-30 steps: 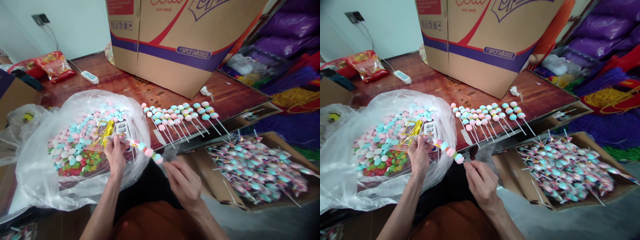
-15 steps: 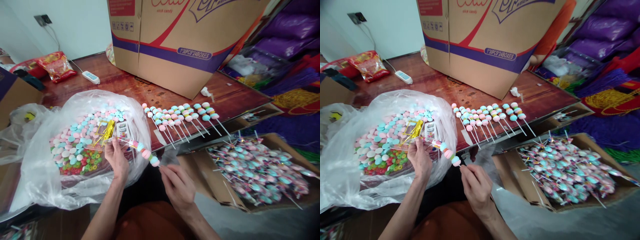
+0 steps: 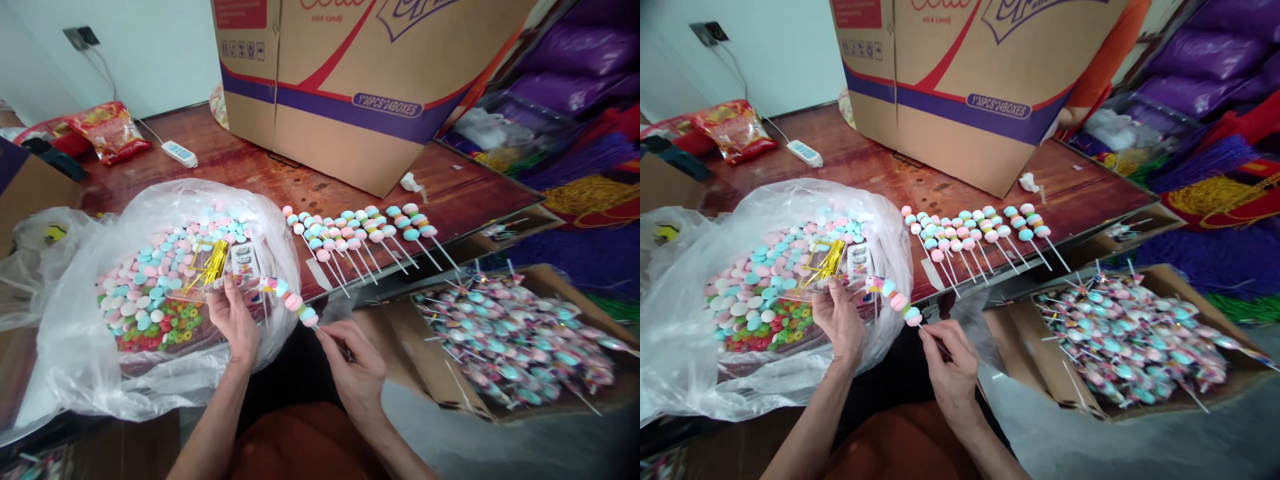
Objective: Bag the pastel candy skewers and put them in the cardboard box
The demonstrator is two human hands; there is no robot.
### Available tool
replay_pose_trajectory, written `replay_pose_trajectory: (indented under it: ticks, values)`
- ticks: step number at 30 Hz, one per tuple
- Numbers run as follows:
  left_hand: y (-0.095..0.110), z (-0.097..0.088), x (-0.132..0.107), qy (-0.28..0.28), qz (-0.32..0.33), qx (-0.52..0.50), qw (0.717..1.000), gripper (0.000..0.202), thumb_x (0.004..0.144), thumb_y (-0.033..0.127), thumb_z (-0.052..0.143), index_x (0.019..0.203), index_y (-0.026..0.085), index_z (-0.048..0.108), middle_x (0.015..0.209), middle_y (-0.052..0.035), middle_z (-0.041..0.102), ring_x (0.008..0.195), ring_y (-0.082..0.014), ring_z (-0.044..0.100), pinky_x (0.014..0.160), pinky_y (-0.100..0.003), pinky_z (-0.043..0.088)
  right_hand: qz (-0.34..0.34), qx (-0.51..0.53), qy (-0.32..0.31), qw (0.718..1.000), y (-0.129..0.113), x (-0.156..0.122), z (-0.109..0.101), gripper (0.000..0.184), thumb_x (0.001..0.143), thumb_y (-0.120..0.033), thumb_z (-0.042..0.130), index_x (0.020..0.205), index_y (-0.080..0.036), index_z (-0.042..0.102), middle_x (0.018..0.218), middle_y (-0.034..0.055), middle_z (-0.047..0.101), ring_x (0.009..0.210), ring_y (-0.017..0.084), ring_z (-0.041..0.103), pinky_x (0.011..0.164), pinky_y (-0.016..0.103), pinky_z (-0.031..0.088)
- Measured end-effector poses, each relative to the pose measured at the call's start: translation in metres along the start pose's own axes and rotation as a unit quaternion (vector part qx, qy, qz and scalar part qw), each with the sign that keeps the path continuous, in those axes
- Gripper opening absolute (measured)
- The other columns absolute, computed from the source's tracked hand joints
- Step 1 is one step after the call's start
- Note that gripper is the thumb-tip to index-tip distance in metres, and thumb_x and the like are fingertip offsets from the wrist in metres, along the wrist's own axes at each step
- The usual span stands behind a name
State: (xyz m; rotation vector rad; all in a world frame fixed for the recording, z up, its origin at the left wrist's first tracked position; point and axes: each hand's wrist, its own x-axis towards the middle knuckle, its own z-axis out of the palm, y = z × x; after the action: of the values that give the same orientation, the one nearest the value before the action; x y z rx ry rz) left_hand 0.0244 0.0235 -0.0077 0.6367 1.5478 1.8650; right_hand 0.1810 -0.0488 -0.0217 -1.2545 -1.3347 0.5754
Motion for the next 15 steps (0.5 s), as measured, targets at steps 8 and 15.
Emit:
replay_pose_trajectory:
  ticks: [8, 15]
  values:
    - [0.0067, 0.0030, -0.0043, -0.047, -0.103, -0.072, 0.991, 0.036, 0.077, 0.039, 0.076, 0.099, 0.023, 0.053, 0.101, -0.0061, 0.070, 0.089, -0.0194, 0.069, 0.072, -0.032, 0.056, -0.061, -0.043, 0.008, 0.997, 0.0035, 0.0027, 0.0027, 0.019, 0.085, -0.003, 0.064, 0.091, -0.020, 0.069, 0.083, 0.0027, 0.063, 0.074, 0.013, 0.061, 0.062, 0.024, 0.050]
    - [0.0072, 0.0008, -0.0027, -0.072, -0.156, -0.134, 0.976, 0.033, 0.073, 0.032, 0.080, 0.094, 0.019, 0.058, 0.096, -0.0045, 0.072, 0.088, -0.0170, 0.070, 0.083, -0.034, 0.055, -0.177, -0.140, 0.015, 0.974, 0.0084, 0.0004, -0.0009, 0.024, 0.084, -0.003, 0.063, 0.098, -0.020, 0.071, 0.083, 0.0052, 0.065, 0.073, 0.015, 0.064, 0.066, 0.026, 0.054]
